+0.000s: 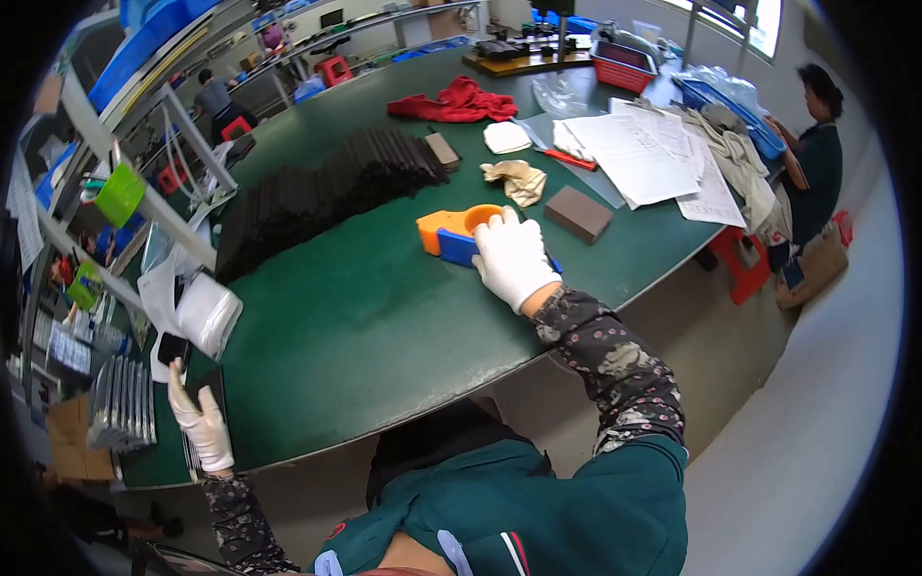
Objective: Cleaning and inspecting long black rods at a workbench.
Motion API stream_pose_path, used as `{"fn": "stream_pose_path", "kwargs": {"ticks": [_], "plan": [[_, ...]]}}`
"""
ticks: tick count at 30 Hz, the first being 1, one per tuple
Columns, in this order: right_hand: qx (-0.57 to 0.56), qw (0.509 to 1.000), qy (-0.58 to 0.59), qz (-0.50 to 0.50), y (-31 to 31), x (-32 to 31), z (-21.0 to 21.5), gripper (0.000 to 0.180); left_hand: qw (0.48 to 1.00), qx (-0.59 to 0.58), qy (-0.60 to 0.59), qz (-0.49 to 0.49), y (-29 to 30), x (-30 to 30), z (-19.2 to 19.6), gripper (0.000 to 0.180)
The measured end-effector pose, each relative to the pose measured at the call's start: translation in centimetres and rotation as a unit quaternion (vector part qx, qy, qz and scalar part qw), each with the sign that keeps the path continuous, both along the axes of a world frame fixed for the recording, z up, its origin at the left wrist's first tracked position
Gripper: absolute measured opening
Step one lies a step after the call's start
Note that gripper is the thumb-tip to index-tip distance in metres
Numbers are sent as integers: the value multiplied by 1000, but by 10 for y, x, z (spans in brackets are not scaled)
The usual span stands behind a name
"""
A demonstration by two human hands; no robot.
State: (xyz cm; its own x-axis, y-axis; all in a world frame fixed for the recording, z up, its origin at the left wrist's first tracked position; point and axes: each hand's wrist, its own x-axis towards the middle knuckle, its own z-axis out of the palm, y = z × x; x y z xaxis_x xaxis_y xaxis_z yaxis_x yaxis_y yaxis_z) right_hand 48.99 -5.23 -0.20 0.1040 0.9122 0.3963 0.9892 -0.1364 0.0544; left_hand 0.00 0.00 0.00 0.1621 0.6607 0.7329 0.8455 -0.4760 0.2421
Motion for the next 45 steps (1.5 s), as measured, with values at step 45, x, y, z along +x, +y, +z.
{"fn": "stream_pose_path", "kwargs": {"ticks": [45], "plan": [[-192,951,209,122,390,-3,41,58,902,-233,-55,-359,48,180,-29,48]]}}
